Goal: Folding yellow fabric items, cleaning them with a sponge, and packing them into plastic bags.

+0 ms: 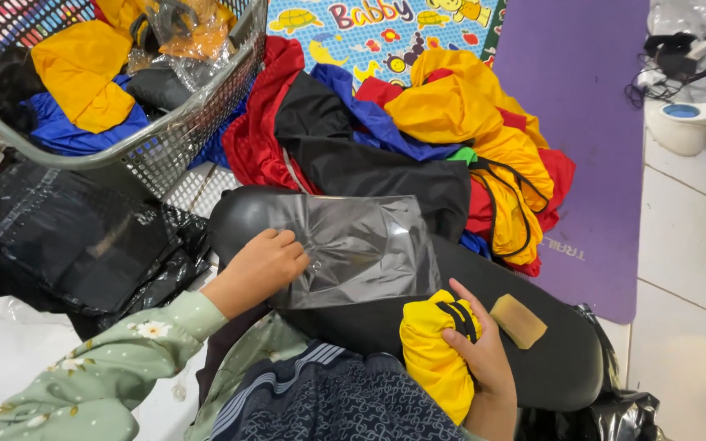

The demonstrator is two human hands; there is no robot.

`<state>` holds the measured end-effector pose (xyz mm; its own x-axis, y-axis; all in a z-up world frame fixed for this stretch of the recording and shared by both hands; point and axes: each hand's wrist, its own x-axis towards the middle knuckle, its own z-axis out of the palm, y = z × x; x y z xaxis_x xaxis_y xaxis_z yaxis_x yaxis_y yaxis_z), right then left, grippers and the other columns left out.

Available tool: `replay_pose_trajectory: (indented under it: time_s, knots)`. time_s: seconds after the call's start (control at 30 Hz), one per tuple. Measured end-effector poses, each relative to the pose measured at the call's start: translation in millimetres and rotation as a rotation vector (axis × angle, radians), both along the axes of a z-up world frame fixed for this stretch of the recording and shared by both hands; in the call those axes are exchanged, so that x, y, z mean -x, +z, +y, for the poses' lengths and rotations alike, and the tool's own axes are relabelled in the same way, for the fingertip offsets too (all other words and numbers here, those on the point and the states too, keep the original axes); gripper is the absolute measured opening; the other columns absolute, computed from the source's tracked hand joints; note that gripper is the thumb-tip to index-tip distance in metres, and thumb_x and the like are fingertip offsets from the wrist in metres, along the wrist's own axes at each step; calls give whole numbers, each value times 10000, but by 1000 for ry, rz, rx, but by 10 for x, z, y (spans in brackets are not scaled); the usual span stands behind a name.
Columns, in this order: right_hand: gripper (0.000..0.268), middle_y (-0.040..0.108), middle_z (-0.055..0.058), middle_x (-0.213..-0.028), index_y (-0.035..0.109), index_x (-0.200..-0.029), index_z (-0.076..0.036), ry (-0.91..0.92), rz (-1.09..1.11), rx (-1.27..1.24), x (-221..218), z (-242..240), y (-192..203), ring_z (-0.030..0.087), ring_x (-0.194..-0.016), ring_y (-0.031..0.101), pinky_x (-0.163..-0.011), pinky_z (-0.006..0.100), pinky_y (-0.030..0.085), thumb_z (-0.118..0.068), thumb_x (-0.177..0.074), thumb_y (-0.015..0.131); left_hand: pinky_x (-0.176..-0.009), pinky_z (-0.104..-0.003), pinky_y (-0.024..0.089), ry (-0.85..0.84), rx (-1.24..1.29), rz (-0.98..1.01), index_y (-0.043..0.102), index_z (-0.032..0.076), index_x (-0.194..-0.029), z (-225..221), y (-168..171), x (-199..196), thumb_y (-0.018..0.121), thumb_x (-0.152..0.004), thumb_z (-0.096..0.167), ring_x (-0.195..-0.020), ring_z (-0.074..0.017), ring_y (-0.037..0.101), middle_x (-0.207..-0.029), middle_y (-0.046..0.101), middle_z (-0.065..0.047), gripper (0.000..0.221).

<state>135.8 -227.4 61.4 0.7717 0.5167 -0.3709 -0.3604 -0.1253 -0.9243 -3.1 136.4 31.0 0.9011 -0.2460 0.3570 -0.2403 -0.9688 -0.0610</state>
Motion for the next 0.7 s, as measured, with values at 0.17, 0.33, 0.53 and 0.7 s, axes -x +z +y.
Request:
replay_pose_trajectory:
  time_s: [0.17,0.33,0.53,0.7]
  knots:
    - [893,723,226,-1100,514,-1508,-4,-29,-6,-17,26,5,79,268,-865,693,-767,319,548,-45,-661,797,-804,-356,428,40,40,-68,598,138,-845,-263,78,-43,618,-824,192,-857,-234,537,-838,630,-49,61]
    - [889,722,259,-1120,540,-1463,-9,-54,-23,23,48,21,71,322,-886,732,-792,381,603,-139,-631,825,-522,-376,422,326,480,-321,617,108,-794,-647,348,-246,723,-881,162,-567,-247,588,-721,607,-26,148]
    - [713,663,218,-1221,533,-1443,19,-174,-116,-17,-10,-161,-107,298,-1000,667,-886,359,540,-46,-754,705,-552,-360,479,271,954,47,707,122,-887,-919,-127,-584,764,-833,279,-584,-251,650,-672,694,-9,176]
    - [590,642,181,-1244,516,-1439,12,-266,-181,32,-67,-360,-264,259,-1020,644,-902,319,522,-79,-869,639,-734,-390,524,169,937,80,734,93,-1046,-878,-366,-702,640,-921,186,-823,-299,663,-955,703,-66,182]
